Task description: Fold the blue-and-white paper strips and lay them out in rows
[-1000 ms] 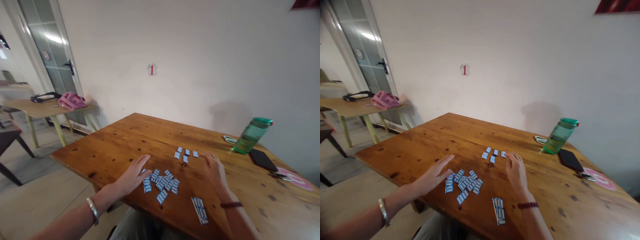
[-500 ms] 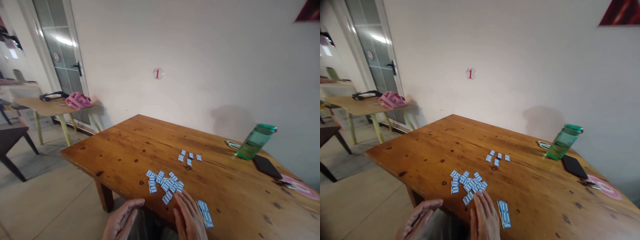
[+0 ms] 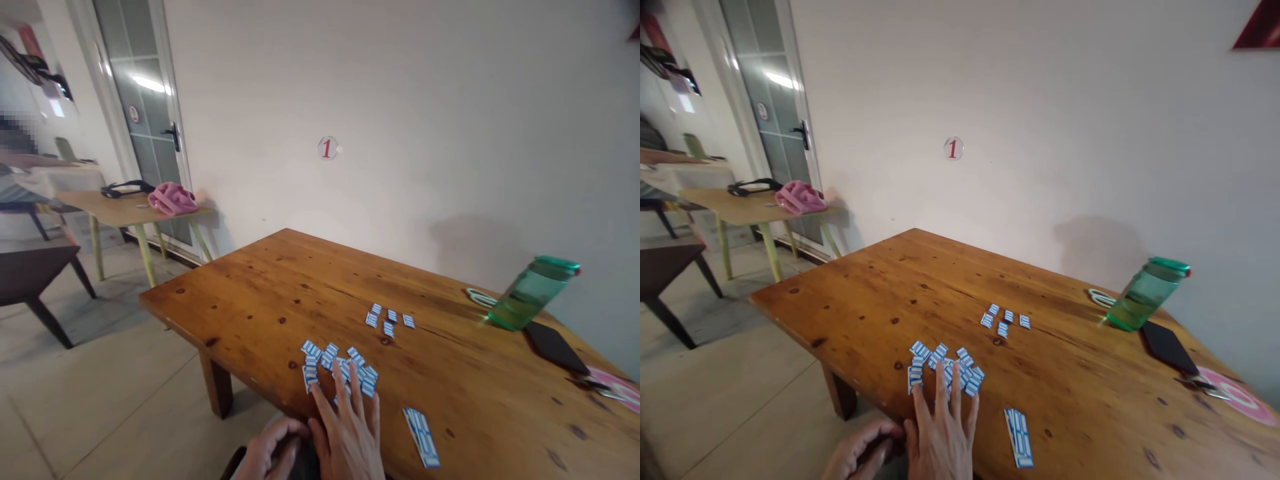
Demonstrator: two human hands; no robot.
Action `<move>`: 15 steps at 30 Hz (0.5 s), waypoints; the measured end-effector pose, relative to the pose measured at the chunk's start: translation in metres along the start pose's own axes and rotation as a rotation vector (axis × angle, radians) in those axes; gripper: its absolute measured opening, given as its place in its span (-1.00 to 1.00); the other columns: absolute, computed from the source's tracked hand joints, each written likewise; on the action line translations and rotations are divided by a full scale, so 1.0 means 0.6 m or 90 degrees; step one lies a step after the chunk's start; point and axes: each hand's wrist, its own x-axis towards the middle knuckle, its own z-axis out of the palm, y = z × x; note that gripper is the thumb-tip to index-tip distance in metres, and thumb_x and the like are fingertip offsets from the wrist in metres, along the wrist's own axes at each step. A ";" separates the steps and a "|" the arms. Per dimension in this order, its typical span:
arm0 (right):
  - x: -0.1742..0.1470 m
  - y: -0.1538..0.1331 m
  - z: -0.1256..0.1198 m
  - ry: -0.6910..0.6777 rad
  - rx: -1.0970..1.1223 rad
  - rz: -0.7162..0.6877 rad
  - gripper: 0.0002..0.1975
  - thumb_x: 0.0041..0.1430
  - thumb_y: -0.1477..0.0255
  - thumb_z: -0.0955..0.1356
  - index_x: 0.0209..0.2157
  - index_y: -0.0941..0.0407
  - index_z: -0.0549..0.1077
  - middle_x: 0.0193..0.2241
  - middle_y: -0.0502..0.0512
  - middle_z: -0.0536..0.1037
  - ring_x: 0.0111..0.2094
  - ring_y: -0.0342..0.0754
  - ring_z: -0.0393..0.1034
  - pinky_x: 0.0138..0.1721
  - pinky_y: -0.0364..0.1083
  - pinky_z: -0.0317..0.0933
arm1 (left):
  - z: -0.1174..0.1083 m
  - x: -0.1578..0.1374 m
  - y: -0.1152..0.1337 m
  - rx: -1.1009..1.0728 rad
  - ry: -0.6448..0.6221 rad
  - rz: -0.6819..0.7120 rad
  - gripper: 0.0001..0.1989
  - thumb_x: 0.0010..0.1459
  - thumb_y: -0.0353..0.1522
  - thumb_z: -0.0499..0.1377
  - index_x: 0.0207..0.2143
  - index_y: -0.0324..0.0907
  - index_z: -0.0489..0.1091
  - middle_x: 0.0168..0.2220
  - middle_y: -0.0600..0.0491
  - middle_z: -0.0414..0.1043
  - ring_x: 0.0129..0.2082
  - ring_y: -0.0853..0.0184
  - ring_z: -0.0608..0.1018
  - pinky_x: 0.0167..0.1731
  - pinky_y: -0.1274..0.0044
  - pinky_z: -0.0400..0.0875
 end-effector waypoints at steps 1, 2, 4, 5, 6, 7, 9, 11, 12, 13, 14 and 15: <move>-0.005 0.001 0.001 0.002 0.003 -0.002 -0.63 0.08 0.42 0.25 -0.08 -0.20 0.38 0.12 0.02 0.26 0.15 0.23 0.03 -0.01 0.34 0.01 | 0.001 0.001 -0.003 -0.013 0.002 -0.016 -0.69 0.08 -0.15 0.03 -0.40 -0.17 0.44 -0.43 0.02 0.47 -0.38 0.31 0.47 -0.28 0.53 0.37; -0.010 0.001 0.002 0.005 0.006 -0.004 -0.64 0.07 0.41 0.25 -0.09 -0.21 0.39 0.11 0.02 0.27 0.14 0.23 0.06 -0.03 0.34 0.03 | 0.002 0.001 -0.005 -0.026 0.005 -0.037 -0.69 0.07 -0.15 0.04 -0.42 -0.17 0.43 -0.46 0.04 0.46 -0.40 0.31 0.46 -0.30 0.53 0.37; -0.023 0.003 0.008 0.012 0.009 -0.004 -0.64 0.06 0.40 0.27 -0.10 -0.24 0.39 0.09 0.02 0.30 0.11 0.24 0.11 -0.05 0.34 0.06 | 0.004 0.003 -0.008 -0.059 0.012 -0.083 -0.70 0.04 -0.12 0.07 -0.45 -0.16 0.42 -0.51 0.07 0.42 -0.43 0.32 0.44 -0.36 0.54 0.37; -0.029 0.003 0.011 0.015 0.010 -0.004 -0.63 0.05 0.40 0.27 -0.10 -0.26 0.39 0.08 0.01 0.31 0.09 0.24 0.14 -0.07 0.34 0.08 | 0.005 0.004 -0.008 -0.079 0.012 -0.104 -0.69 0.02 -0.11 0.08 -0.46 -0.15 0.42 -0.52 0.07 0.42 -0.45 0.32 0.44 -0.39 0.55 0.37; -0.035 0.004 0.014 0.017 0.009 -0.002 -0.62 0.04 0.40 0.28 -0.10 -0.27 0.39 0.07 0.01 0.33 0.08 0.24 0.16 -0.07 0.33 0.09 | 0.006 0.005 -0.008 -0.100 0.008 -0.124 -0.68 0.01 -0.09 0.08 -0.47 -0.14 0.41 -0.52 0.08 0.41 -0.46 0.32 0.44 -0.43 0.55 0.36; -0.040 0.004 0.018 0.020 0.008 0.001 -0.61 0.04 0.41 0.28 -0.11 -0.29 0.39 0.05 0.00 0.34 0.07 0.24 0.18 -0.08 0.33 0.10 | 0.008 0.007 -0.007 -0.122 0.000 -0.141 -0.67 0.00 -0.08 0.08 -0.48 -0.14 0.41 -0.52 0.08 0.41 -0.47 0.33 0.43 -0.46 0.56 0.35; -0.045 0.005 0.024 0.028 0.008 0.011 -0.60 0.03 0.43 0.28 -0.11 -0.31 0.38 0.03 -0.02 0.37 0.05 0.24 0.21 -0.08 0.33 0.10 | 0.010 0.009 -0.004 -0.162 -0.016 -0.168 -0.64 -0.02 -0.05 0.09 -0.49 -0.15 0.41 -0.52 0.08 0.40 -0.49 0.34 0.42 -0.51 0.57 0.33; -0.045 0.004 0.026 0.033 0.009 0.020 -0.58 0.03 0.43 0.28 -0.10 -0.31 0.37 0.02 -0.01 0.38 0.05 0.25 0.21 -0.08 0.33 0.09 | 0.013 0.012 -0.001 -0.194 -0.017 -0.182 -0.62 -0.05 -0.02 0.11 -0.50 -0.16 0.40 -0.53 0.08 0.40 -0.50 0.35 0.41 -0.52 0.58 0.32; -0.043 0.003 0.027 0.034 0.010 0.021 -0.58 0.03 0.43 0.28 -0.09 -0.31 0.37 0.02 -0.01 0.38 0.05 0.25 0.21 -0.08 0.33 0.08 | 0.015 0.013 0.000 -0.206 -0.013 -0.187 -0.61 -0.08 -0.01 0.13 -0.51 -0.17 0.40 -0.53 0.09 0.39 -0.50 0.35 0.41 -0.53 0.58 0.31; -0.041 0.003 0.026 0.033 0.010 0.022 -0.58 0.03 0.43 0.28 -0.09 -0.30 0.37 0.03 0.00 0.37 0.05 0.25 0.20 -0.08 0.34 0.07 | 0.016 0.014 0.000 -0.214 -0.008 -0.191 -0.60 -0.10 0.00 0.14 -0.52 -0.17 0.40 -0.54 0.09 0.38 -0.51 0.36 0.40 -0.53 0.59 0.31; -0.038 0.001 0.026 0.030 0.009 0.022 -0.59 0.03 0.43 0.28 -0.10 -0.30 0.38 0.03 0.00 0.37 0.06 0.26 0.20 -0.08 0.34 0.07 | 0.017 0.014 0.000 -0.219 -0.004 -0.196 -0.59 -0.11 0.00 0.14 -0.52 -0.17 0.39 -0.55 0.10 0.37 -0.51 0.37 0.40 -0.53 0.59 0.31; -0.036 0.000 0.025 0.028 0.007 0.022 -0.61 0.04 0.43 0.28 -0.11 -0.29 0.39 0.04 0.01 0.36 0.06 0.26 0.20 -0.08 0.34 0.06 | 0.018 0.014 0.000 -0.223 -0.002 -0.201 -0.59 -0.12 0.01 0.15 -0.52 -0.17 0.39 -0.55 0.10 0.37 -0.52 0.37 0.39 -0.53 0.59 0.31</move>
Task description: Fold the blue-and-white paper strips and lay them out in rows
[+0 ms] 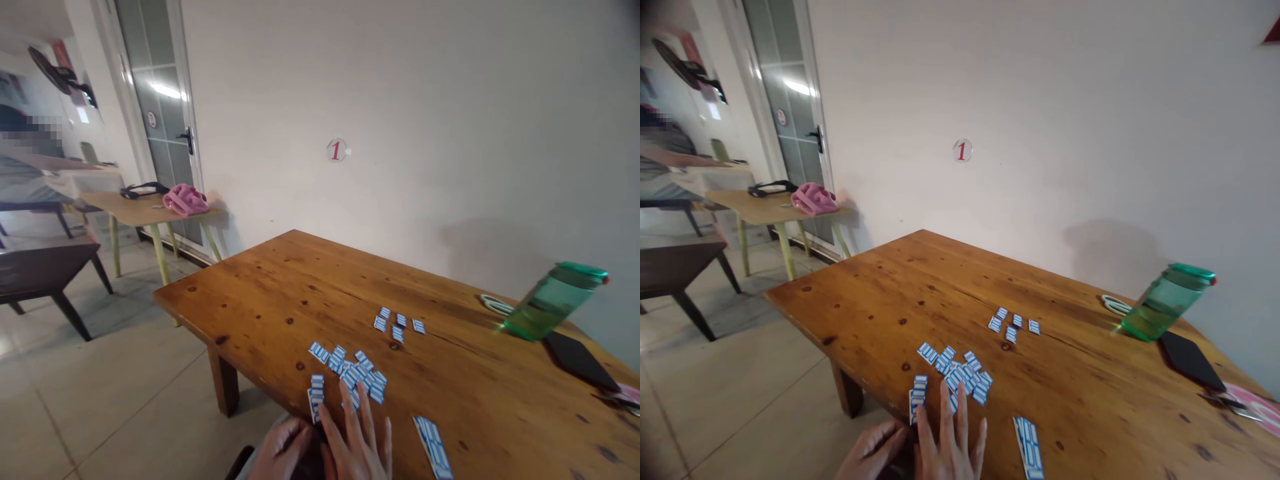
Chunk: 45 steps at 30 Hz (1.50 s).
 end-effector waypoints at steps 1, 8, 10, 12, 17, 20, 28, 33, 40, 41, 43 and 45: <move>0.002 -0.001 -0.001 -0.001 -0.002 0.003 -0.64 0.05 0.42 0.28 -0.13 -0.27 0.41 0.04 0.01 0.36 0.05 0.25 0.20 -0.07 0.34 0.05 | 0.000 0.000 0.000 -0.003 -0.002 -0.004 -0.59 -0.13 0.01 0.16 -0.52 -0.17 0.39 -0.54 0.10 0.38 -0.52 0.37 0.39 -0.53 0.60 0.31; -0.002 -0.006 -0.008 0.023 0.009 0.037 -0.80 0.13 0.35 0.26 -0.30 -0.18 0.49 0.00 0.01 0.41 0.02 0.19 0.26 0.03 0.34 -0.11 | -0.005 -0.007 0.005 0.017 -0.003 0.024 -0.61 -0.05 -0.03 0.12 -0.44 -0.18 0.42 -0.43 0.06 0.45 -0.47 0.37 0.43 -0.47 0.58 0.32; -0.002 -0.004 -0.011 0.026 0.016 0.040 -0.81 0.13 0.35 0.26 -0.34 -0.16 0.50 -0.01 0.01 0.42 0.02 0.19 0.26 0.04 0.34 -0.14 | -0.006 -0.009 0.005 0.001 -0.012 0.027 -0.62 -0.06 -0.04 0.14 -0.44 -0.18 0.43 -0.44 0.06 0.46 -0.47 0.37 0.42 -0.45 0.58 0.32; 0.005 0.001 -0.015 0.032 0.027 0.040 -0.81 0.13 0.36 0.26 -0.37 -0.15 0.50 -0.01 0.00 0.42 0.03 0.18 0.25 0.03 0.34 -0.14 | -0.005 -0.009 0.004 -0.027 -0.018 0.028 -0.61 -0.09 -0.03 0.17 -0.45 -0.19 0.43 -0.47 0.08 0.45 -0.47 0.38 0.42 -0.45 0.58 0.32; 0.058 0.039 -0.030 0.102 0.118 0.006 -0.76 0.17 0.37 0.21 -0.38 -0.03 0.51 -0.10 0.11 0.48 0.00 0.14 0.25 -0.10 0.17 0.15 | 0.004 -0.006 0.001 -0.095 -0.019 0.014 -0.59 -0.18 -0.04 0.24 -0.49 -0.22 0.42 -0.51 0.07 0.46 -0.51 0.39 0.43 -0.49 0.59 0.30; 0.092 0.062 -0.044 0.197 0.205 0.049 -0.69 0.18 0.30 0.19 -0.45 0.08 0.50 -0.23 0.21 0.51 -0.16 0.07 0.33 -0.21 0.04 0.25 | 0.010 -0.004 0.007 -0.144 -0.028 -0.016 -0.61 -0.21 -0.07 0.28 -0.49 -0.22 0.42 -0.51 0.04 0.49 -0.52 0.38 0.47 -0.53 0.60 0.29; 0.041 0.032 -0.039 0.250 0.203 -0.136 -0.83 0.11 0.47 0.26 -0.31 0.03 0.48 -0.15 0.14 0.48 -0.03 0.10 0.26 -0.18 0.04 0.25 | 0.039 -0.015 0.035 -0.464 -0.099 -0.065 -0.65 -0.10 -0.19 0.27 -0.28 -0.23 0.46 -0.30 -0.10 0.53 -0.26 0.17 0.53 -0.27 0.43 0.37; -0.002 0.010 -0.024 0.198 0.219 -0.131 -0.78 0.13 0.46 0.22 -0.29 0.01 0.47 -0.13 0.13 0.48 -0.01 0.12 0.27 -0.19 0.06 0.25 | 0.046 -0.008 0.032 -0.521 -0.064 -0.112 -0.78 -0.07 -0.35 0.26 -0.33 -0.28 0.47 -0.36 -0.14 0.54 -0.26 0.14 0.54 -0.25 0.41 0.39; 0.082 0.061 -0.059 0.067 0.151 -0.013 -0.78 0.16 0.42 0.21 -0.22 0.11 0.44 -0.22 0.16 0.52 -0.11 0.05 0.33 -0.18 0.01 0.24 | 0.034 -0.011 0.044 -0.461 0.082 -0.183 -0.95 0.02 -0.49 0.19 -0.40 -0.33 0.37 -0.43 -0.14 0.54 -0.45 0.22 0.58 -0.47 0.47 0.45; 0.096 0.062 -0.063 0.021 0.134 -0.001 -0.78 0.15 0.44 0.22 -0.21 0.11 0.44 -0.22 0.16 0.52 -0.12 0.05 0.32 -0.19 0.00 0.23 | 0.033 -0.014 0.049 -0.460 0.091 -0.181 -0.95 0.04 -0.49 0.16 -0.38 -0.33 0.36 -0.40 -0.16 0.54 -0.43 0.22 0.58 -0.45 0.46 0.46; 0.119 0.057 -0.067 -0.074 0.096 0.010 -0.81 0.12 0.45 0.25 -0.22 0.09 0.43 -0.22 0.13 0.51 -0.14 0.05 0.31 -0.22 -0.01 0.21 | 0.032 -0.018 0.056 -0.468 0.098 -0.171 -0.90 0.09 -0.47 0.12 -0.32 -0.35 0.35 -0.32 -0.20 0.53 -0.36 0.19 0.58 -0.40 0.44 0.47; 0.134 0.048 -0.068 -0.147 0.054 0.011 -0.84 0.10 0.44 0.28 -0.26 0.07 0.44 -0.26 0.09 0.50 -0.17 0.06 0.31 -0.25 0.00 0.18 | 0.030 -0.022 0.061 -0.486 0.073 -0.167 -0.81 0.13 -0.40 0.09 -0.25 -0.37 0.33 -0.24 -0.22 0.51 -0.27 0.16 0.56 -0.34 0.42 0.46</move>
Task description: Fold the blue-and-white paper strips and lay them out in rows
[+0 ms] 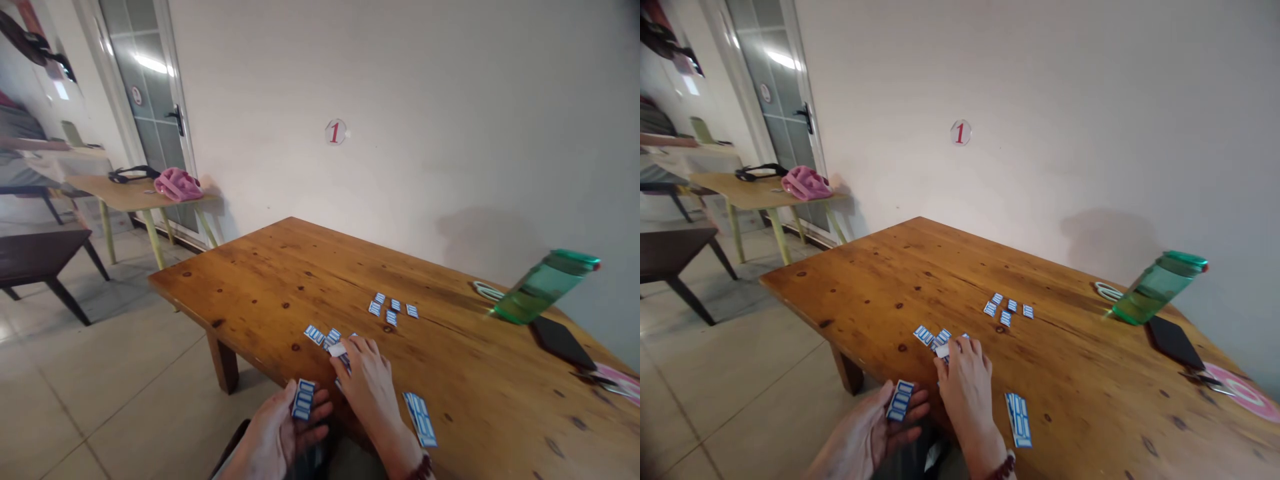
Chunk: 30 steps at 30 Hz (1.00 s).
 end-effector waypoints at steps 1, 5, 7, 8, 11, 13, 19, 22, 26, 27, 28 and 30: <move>0.004 -0.005 0.000 -0.023 -0.020 0.002 -0.86 0.10 0.42 0.28 -0.29 0.07 0.45 -0.28 0.08 0.50 -0.18 0.07 0.31 -0.25 0.01 0.17 | -0.001 -0.001 0.002 -0.005 -0.020 -0.008 -0.76 0.15 -0.35 0.06 -0.22 -0.37 0.32 -0.21 -0.23 0.49 -0.24 0.16 0.55 -0.31 0.41 0.46; 0.012 -0.016 0.001 -0.049 -0.072 0.006 -0.87 0.13 0.41 0.26 -0.36 0.10 0.45 -0.30 0.09 0.48 -0.20 0.05 0.31 -0.25 0.00 0.11 | -0.007 -0.001 0.005 -0.011 -0.067 -0.027 -0.65 0.18 -0.25 0.00 -0.15 -0.38 0.29 -0.15 -0.22 0.46 -0.19 0.15 0.53 -0.26 0.38 0.43; 0.012 -0.018 0.001 -0.045 -0.079 0.011 -0.85 0.15 0.43 0.25 -0.37 0.10 0.44 -0.31 0.09 0.49 -0.20 0.03 0.32 -0.24 -0.01 0.08 | -0.010 0.000 0.005 -0.014 -0.071 -0.026 -0.64 0.18 -0.25 0.00 -0.14 -0.39 0.28 -0.13 -0.24 0.45 -0.18 0.15 0.52 -0.24 0.38 0.43; 0.012 -0.019 0.001 -0.043 -0.079 0.014 -0.84 0.15 0.44 0.23 -0.37 0.10 0.44 -0.31 0.09 0.49 -0.21 0.02 0.32 -0.23 -0.02 0.07 | -0.011 0.001 0.004 -0.018 -0.072 -0.026 -0.64 0.18 -0.25 0.01 -0.13 -0.39 0.28 -0.13 -0.24 0.45 -0.18 0.15 0.52 -0.24 0.39 0.43; 0.011 -0.022 0.002 -0.039 -0.080 0.028 -0.80 0.17 0.50 0.20 -0.40 0.10 0.44 -0.35 0.09 0.51 -0.22 0.01 0.34 -0.22 -0.01 0.03 | -0.014 0.005 0.001 -0.023 -0.065 -0.026 -0.65 0.18 -0.25 0.02 -0.14 -0.38 0.28 -0.14 -0.24 0.45 -0.21 0.16 0.53 -0.27 0.40 0.43; 0.011 -0.024 0.003 -0.039 -0.085 0.034 -0.78 0.16 0.55 0.18 -0.41 0.11 0.43 -0.38 0.09 0.52 -0.24 0.01 0.36 -0.21 -0.01 0.02 | -0.015 0.008 -0.001 -0.024 -0.057 -0.027 -0.66 0.17 -0.25 0.03 -0.17 -0.37 0.29 -0.16 -0.22 0.47 -0.22 0.16 0.54 -0.29 0.40 0.44; 0.018 -0.012 -0.006 0.014 -0.076 0.070 -0.77 0.17 0.55 0.18 -0.45 0.11 0.41 -0.45 0.08 0.52 -0.35 -0.02 0.38 -0.29 -0.06 0.05 | -0.016 0.009 -0.001 -0.028 -0.066 -0.027 -0.68 0.16 -0.26 0.05 -0.20 -0.37 0.33 -0.18 -0.20 0.48 -0.24 0.18 0.55 -0.31 0.42 0.45; 0.026 0.006 -0.018 0.139 0.031 0.083 -0.78 0.18 0.47 0.18 -0.45 0.12 0.41 -0.43 0.10 0.51 -0.33 -0.02 0.37 -0.30 -0.09 0.09 | -0.015 0.008 0.000 -0.035 -0.079 -0.028 -0.67 0.15 -0.26 0.06 -0.20 -0.39 0.35 -0.17 -0.20 0.49 -0.23 0.18 0.55 -0.30 0.42 0.45; 0.033 0.014 -0.014 0.096 0.309 0.082 -0.73 0.15 0.38 0.19 -0.54 0.13 0.39 -0.55 0.06 0.50 -0.50 -0.09 0.36 -0.46 -0.17 0.15 | -0.013 0.007 0.001 -0.033 -0.066 -0.020 -0.71 0.14 -0.29 0.09 -0.23 -0.38 0.38 -0.19 -0.19 0.50 -0.23 0.16 0.55 -0.29 0.42 0.45; 0.033 0.012 -0.009 0.044 0.345 0.074 -0.72 0.15 0.38 0.19 -0.56 0.13 0.40 -0.59 0.04 0.50 -0.53 -0.11 0.35 -0.50 -0.18 0.15 | -0.013 0.007 0.001 -0.030 -0.058 -0.020 -0.73 0.13 -0.31 0.10 -0.24 -0.37 0.38 -0.20 -0.19 0.51 -0.24 0.16 0.55 -0.29 0.42 0.45; 0.032 0.010 -0.004 -0.002 0.355 0.063 -0.72 0.15 0.39 0.19 -0.56 0.13 0.41 -0.60 0.02 0.50 -0.55 -0.11 0.35 -0.51 -0.19 0.14 | -0.012 0.007 0.001 -0.027 -0.052 -0.021 -0.74 0.13 -0.32 0.10 -0.24 -0.37 0.39 -0.20 -0.19 0.51 -0.24 0.17 0.56 -0.28 0.42 0.45; 0.028 0.009 0.003 -0.026 0.306 0.044 -0.74 0.14 0.42 0.20 -0.51 0.13 0.45 -0.55 0.03 0.52 -0.50 -0.10 0.37 -0.47 -0.18 0.15 | -0.010 0.006 0.002 -0.024 -0.048 -0.021 -0.74 0.13 -0.33 0.10 -0.24 -0.38 0.39 -0.20 -0.19 0.51 -0.25 0.17 0.56 -0.29 0.42 0.45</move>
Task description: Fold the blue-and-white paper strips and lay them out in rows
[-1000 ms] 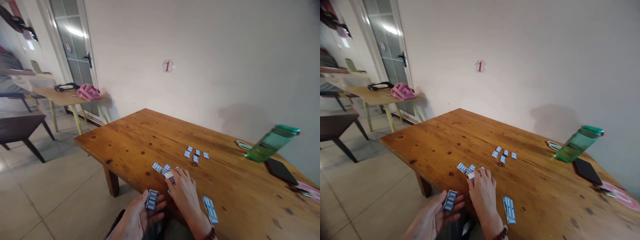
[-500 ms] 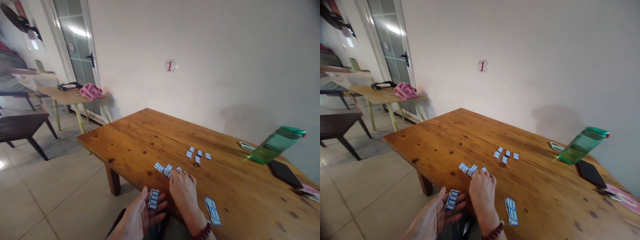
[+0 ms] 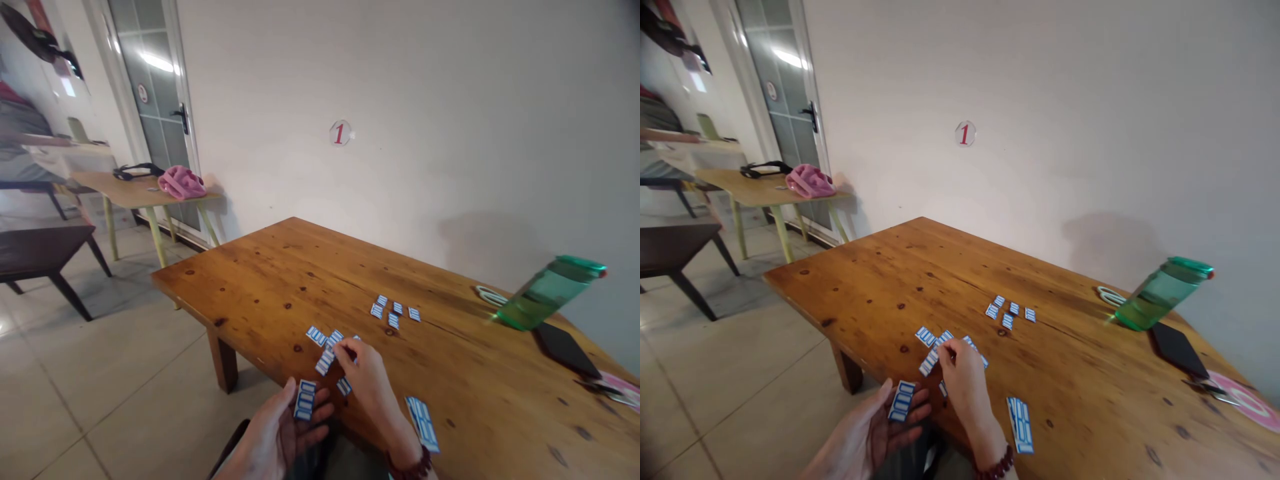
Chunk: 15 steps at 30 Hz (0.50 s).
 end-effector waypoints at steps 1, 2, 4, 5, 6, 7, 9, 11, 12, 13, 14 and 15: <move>-0.003 0.002 0.002 0.020 -0.049 -0.006 -0.76 0.14 0.42 0.20 -0.47 0.12 0.47 -0.50 0.06 0.53 -0.45 -0.08 0.39 -0.43 -0.16 0.16 | 0.001 0.000 0.000 0.001 0.001 0.000 -0.74 0.13 -0.32 0.10 -0.24 -0.38 0.39 -0.20 -0.19 0.50 -0.25 0.18 0.56 -0.29 0.43 0.46; -0.007 0.004 0.002 0.048 -0.105 -0.011 -0.78 0.13 0.42 0.21 -0.44 0.12 0.47 -0.45 0.08 0.53 -0.39 -0.05 0.39 -0.40 -0.15 0.17 | 0.001 0.000 0.000 0.002 0.001 0.000 -0.73 0.13 -0.32 0.10 -0.24 -0.38 0.39 -0.19 -0.20 0.50 -0.25 0.18 0.56 -0.30 0.43 0.46; -0.018 0.009 0.000 0.078 -0.208 -0.016 -0.82 0.12 0.41 0.24 -0.39 0.09 0.47 -0.38 0.10 0.53 -0.29 -0.01 0.37 -0.36 -0.12 0.16 | 0.002 -0.001 0.000 0.006 0.005 0.006 -0.75 0.12 -0.33 0.11 -0.26 -0.38 0.39 -0.20 -0.20 0.50 -0.25 0.18 0.56 -0.29 0.43 0.46; -0.024 0.010 -0.001 0.070 -0.246 -0.015 -0.84 0.11 0.40 0.25 -0.36 0.07 0.47 -0.35 0.10 0.52 -0.26 0.01 0.36 -0.36 -0.11 0.16 | 0.003 -0.001 -0.001 0.008 0.009 0.013 -0.77 0.11 -0.35 0.12 -0.27 -0.37 0.38 -0.21 -0.20 0.51 -0.26 0.17 0.56 -0.29 0.42 0.46; -0.030 0.011 -0.001 0.054 -0.275 -0.013 -0.85 0.10 0.39 0.27 -0.34 0.06 0.46 -0.32 0.10 0.51 -0.24 0.02 0.36 -0.37 -0.10 0.15 | 0.003 -0.001 -0.002 0.010 0.011 0.019 -0.80 0.10 -0.38 0.14 -0.27 -0.36 0.38 -0.23 -0.20 0.52 -0.25 0.17 0.56 -0.29 0.42 0.46; -0.035 0.010 -0.001 0.039 -0.298 -0.010 -0.86 0.09 0.39 0.28 -0.32 0.05 0.46 -0.29 0.10 0.51 -0.23 0.04 0.35 -0.37 -0.09 0.15 | 0.003 -0.001 -0.003 0.012 0.013 0.027 -0.83 0.08 -0.41 0.15 -0.29 -0.35 0.38 -0.25 -0.19 0.52 -0.25 0.16 0.56 -0.28 0.41 0.46; -0.043 0.009 0.001 0.023 -0.329 -0.007 -0.86 0.07 0.41 0.29 -0.30 0.04 0.44 -0.24 0.10 0.49 -0.20 0.06 0.34 -0.37 -0.07 0.15 | 0.004 0.000 -0.005 0.013 0.015 0.039 -0.88 0.03 -0.48 0.18 -0.32 -0.35 0.39 -0.27 -0.18 0.53 -0.26 0.16 0.56 -0.27 0.42 0.45; -0.046 0.006 0.005 0.031 -0.343 -0.008 -0.87 0.08 0.44 0.28 -0.31 0.05 0.44 -0.25 0.10 0.48 -0.20 0.05 0.34 -0.36 -0.06 0.14 | 0.003 0.000 -0.006 0.013 0.012 0.042 -0.88 -0.01 -0.51 0.21 -0.35 -0.34 0.39 -0.29 -0.17 0.54 -0.27 0.16 0.57 -0.29 0.43 0.45; -0.046 0.004 0.007 0.040 -0.347 -0.010 -0.88 0.09 0.45 0.27 -0.32 0.05 0.44 -0.27 0.09 0.48 -0.21 0.04 0.34 -0.37 -0.07 0.13 | 0.002 0.000 -0.006 0.013 0.013 0.042 -0.89 -0.03 -0.51 0.22 -0.36 -0.34 0.39 -0.31 -0.16 0.54 -0.29 0.17 0.57 -0.31 0.43 0.46; -0.046 0.003 0.008 0.050 -0.351 -0.010 -0.88 0.11 0.47 0.26 -0.34 0.05 0.43 -0.29 0.09 0.49 -0.23 0.03 0.35 -0.38 -0.08 0.12 | 0.001 -0.001 -0.005 0.016 0.012 0.041 -0.89 -0.04 -0.51 0.23 -0.38 -0.33 0.40 -0.33 -0.15 0.55 -0.32 0.17 0.58 -0.34 0.44 0.46; -0.046 0.001 0.009 0.060 -0.357 -0.010 -0.87 0.12 0.48 0.25 -0.37 0.06 0.43 -0.32 0.08 0.49 -0.25 0.02 0.35 -0.40 -0.08 0.11 | 0.000 -0.001 -0.004 0.022 0.010 0.041 -0.89 -0.04 -0.50 0.24 -0.39 -0.32 0.40 -0.36 -0.14 0.55 -0.35 0.19 0.58 -0.37 0.44 0.46; -0.046 0.000 0.010 0.067 -0.364 -0.008 -0.84 0.13 0.50 0.23 -0.40 0.06 0.43 -0.36 0.08 0.49 -0.28 0.01 0.36 -0.41 -0.09 0.10 | -0.001 -0.003 -0.003 0.032 0.007 0.043 -0.91 -0.03 -0.48 0.24 -0.40 -0.31 0.40 -0.38 -0.13 0.55 -0.39 0.21 0.58 -0.39 0.45 0.46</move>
